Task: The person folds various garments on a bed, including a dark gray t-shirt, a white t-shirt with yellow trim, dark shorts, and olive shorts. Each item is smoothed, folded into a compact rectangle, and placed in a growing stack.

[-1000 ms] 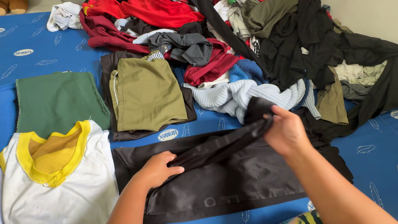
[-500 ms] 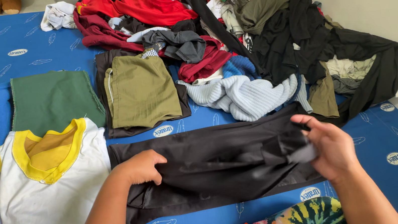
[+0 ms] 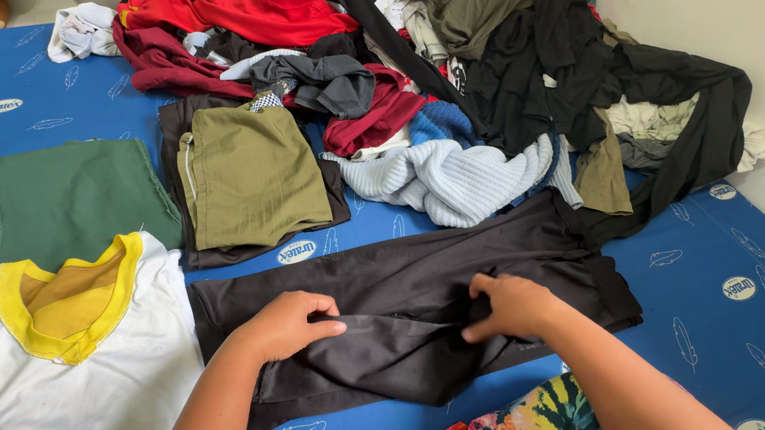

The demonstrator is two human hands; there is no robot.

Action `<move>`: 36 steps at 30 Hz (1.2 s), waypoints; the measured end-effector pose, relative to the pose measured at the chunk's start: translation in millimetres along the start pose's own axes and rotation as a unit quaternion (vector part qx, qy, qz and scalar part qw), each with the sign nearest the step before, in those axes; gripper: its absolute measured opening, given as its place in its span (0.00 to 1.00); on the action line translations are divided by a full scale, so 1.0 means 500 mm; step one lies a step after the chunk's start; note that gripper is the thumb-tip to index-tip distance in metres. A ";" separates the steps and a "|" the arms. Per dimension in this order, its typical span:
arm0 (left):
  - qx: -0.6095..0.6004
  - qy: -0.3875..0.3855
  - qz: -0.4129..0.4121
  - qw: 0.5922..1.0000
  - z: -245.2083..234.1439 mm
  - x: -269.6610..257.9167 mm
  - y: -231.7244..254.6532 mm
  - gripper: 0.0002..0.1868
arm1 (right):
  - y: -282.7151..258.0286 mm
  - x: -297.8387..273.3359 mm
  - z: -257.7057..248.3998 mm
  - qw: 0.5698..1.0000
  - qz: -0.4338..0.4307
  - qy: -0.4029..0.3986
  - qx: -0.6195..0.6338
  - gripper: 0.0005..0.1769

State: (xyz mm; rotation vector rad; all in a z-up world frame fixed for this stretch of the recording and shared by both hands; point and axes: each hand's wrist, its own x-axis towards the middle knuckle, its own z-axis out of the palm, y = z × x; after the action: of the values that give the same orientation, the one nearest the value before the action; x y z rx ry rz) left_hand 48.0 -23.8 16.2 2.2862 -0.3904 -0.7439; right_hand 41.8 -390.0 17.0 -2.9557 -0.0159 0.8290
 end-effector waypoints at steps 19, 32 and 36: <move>-0.005 0.158 -0.041 0.987 0.013 0.039 -0.016 0.23 | 0.356 0.048 -0.005 0.887 0.104 0.123 0.432 0.38; -0.209 0.051 -0.024 0.976 -0.009 0.039 -0.074 0.15 | 0.378 0.060 -0.030 0.866 0.019 0.202 0.457 0.15; -0.251 0.044 -0.049 0.966 -0.037 0.015 -0.085 0.15 | 0.441 0.076 -0.019 0.679 -0.127 0.275 0.669 0.09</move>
State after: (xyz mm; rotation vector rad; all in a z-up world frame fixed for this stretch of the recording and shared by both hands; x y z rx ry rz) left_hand 68.0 12.7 -5.7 1.8582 -0.0360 -0.6931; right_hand 77.2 -609.5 -10.5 -1.5632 0.1445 -0.1827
